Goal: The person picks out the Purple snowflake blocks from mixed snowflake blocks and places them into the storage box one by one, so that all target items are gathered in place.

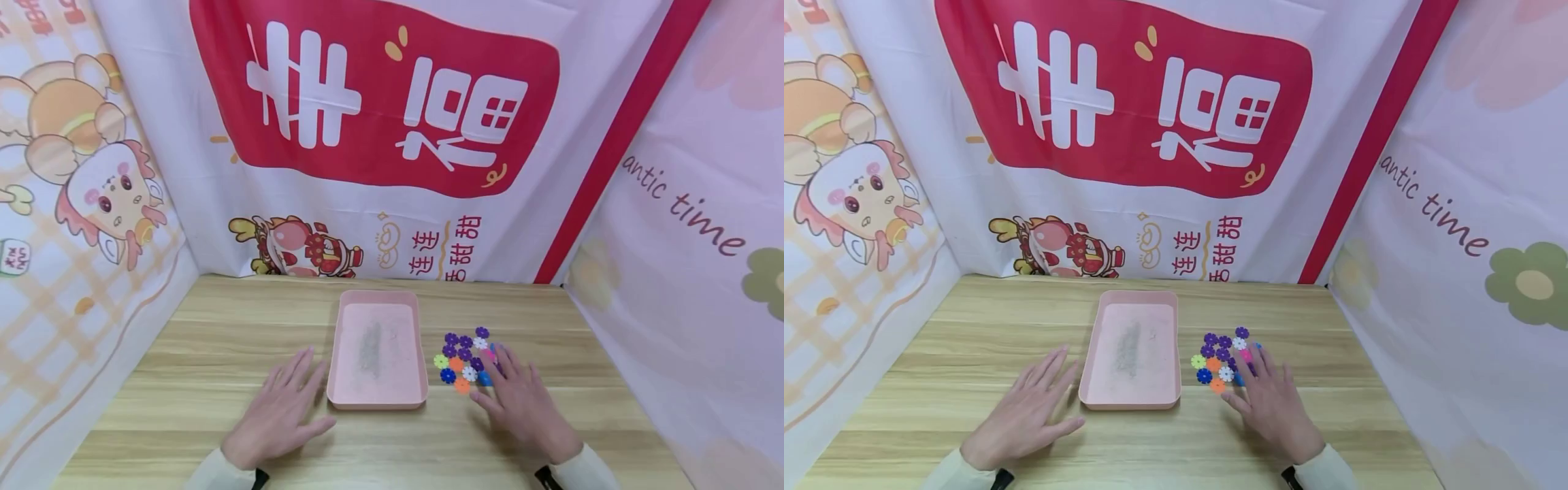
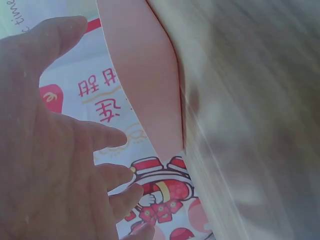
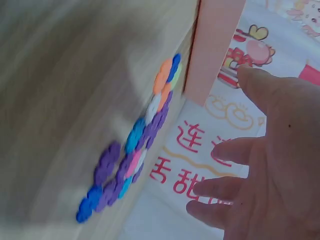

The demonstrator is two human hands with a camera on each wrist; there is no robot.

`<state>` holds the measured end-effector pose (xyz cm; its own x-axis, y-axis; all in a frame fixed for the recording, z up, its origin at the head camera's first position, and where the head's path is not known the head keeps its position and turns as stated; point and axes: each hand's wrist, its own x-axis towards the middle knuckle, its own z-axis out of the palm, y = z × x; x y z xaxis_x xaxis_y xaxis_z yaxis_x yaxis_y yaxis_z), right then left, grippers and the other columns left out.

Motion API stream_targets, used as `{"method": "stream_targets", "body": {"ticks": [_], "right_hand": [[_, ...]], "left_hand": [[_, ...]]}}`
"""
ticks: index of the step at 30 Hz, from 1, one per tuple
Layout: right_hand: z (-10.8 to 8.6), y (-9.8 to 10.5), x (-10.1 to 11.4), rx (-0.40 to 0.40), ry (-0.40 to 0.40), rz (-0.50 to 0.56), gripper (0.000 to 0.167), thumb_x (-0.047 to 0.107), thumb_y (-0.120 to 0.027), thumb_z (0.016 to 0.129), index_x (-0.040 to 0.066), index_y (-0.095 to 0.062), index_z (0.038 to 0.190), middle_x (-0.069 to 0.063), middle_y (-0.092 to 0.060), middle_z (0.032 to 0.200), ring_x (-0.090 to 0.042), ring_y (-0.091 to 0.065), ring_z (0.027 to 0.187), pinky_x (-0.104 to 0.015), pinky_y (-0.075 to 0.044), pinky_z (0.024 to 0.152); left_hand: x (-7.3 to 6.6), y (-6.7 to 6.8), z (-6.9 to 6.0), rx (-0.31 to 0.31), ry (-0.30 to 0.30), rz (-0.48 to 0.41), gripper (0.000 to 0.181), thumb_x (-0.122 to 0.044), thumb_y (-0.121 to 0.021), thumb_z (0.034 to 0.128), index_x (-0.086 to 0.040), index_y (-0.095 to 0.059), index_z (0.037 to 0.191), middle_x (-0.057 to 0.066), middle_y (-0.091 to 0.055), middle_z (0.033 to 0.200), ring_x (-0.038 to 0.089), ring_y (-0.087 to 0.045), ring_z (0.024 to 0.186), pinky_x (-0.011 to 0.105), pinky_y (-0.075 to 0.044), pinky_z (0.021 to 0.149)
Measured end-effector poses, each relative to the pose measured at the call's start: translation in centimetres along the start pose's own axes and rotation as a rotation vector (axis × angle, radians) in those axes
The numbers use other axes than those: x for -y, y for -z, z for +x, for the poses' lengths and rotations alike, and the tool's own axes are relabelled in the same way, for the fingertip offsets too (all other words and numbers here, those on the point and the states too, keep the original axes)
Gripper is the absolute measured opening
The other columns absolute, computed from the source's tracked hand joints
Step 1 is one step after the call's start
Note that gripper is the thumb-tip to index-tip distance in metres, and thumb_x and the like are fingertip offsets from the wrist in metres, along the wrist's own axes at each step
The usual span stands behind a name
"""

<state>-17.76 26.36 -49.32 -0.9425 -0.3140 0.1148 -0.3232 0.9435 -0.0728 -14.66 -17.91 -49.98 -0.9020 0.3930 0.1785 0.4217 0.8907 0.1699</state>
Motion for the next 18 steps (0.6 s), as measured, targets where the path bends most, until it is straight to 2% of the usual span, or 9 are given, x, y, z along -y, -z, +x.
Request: {"method": "stream_targets", "body": {"ticks": [3, 9, 13, 18], "right_hand": [[0.9, 0.3, -1.0, 0.009, 0.025, 0.024, 0.074, 0.054, -0.059, 0.105, 0.015, -0.040, 0.164, -0.024, -0.035, 0.170, -0.048, -0.038, 0.154, -0.081, -0.032, 0.117], [4.3, 1.6, -3.6, 0.007, 0.158, -0.007, 0.071, 0.045, -0.068, 0.102, 0.004, -0.048, 0.157, -0.030, -0.047, 0.158, -0.050, -0.053, 0.141, -0.070, -0.046, 0.113], [7.5, 2.1, -5.7, 0.095, 0.219, -0.019, 0.064, 0.038, -0.070, 0.103, 0.003, -0.052, 0.152, -0.029, -0.052, 0.154, -0.048, -0.057, 0.137, -0.064, -0.052, 0.110], [11.3, 1.6, -7.3, 0.224, 0.216, -0.044, 0.054, 0.026, -0.075, 0.100, 0.002, -0.059, 0.146, -0.025, -0.059, 0.148, -0.044, -0.060, 0.135, -0.059, -0.054, 0.110]], "left_hand": [[-0.3, 0.0, 0.6, 0.017, 0.000, -0.009, 0.094, -0.069, -0.063, 0.0953, -0.010, -0.038, 0.164, 0.020, -0.024, 0.175, 0.042, -0.032, 0.159, 0.069, -0.033, 0.124], [-1.0, -0.4, 1.5, 0.081, -0.004, -0.067, 0.098, -0.069, -0.061, 0.0962, -0.006, -0.033, 0.166, 0.021, -0.020, 0.176, 0.042, -0.028, 0.161, 0.068, -0.030, 0.126], [-1.3, -0.7, 2.2, 0.114, 0.002, -0.093, 0.100, -0.069, -0.059, 0.0973, -0.004, -0.029, 0.166, 0.021, -0.016, 0.177, 0.042, -0.024, 0.162, 0.068, -0.028, 0.128], [-1.6, -0.8, 3.0, 0.166, 0.041, -0.101, 0.104, -0.073, -0.056, 0.0971, -0.002, -0.026, 0.167, 0.018, -0.010, 0.178, 0.039, -0.018, 0.165, 0.068, -0.024, 0.129]]}}
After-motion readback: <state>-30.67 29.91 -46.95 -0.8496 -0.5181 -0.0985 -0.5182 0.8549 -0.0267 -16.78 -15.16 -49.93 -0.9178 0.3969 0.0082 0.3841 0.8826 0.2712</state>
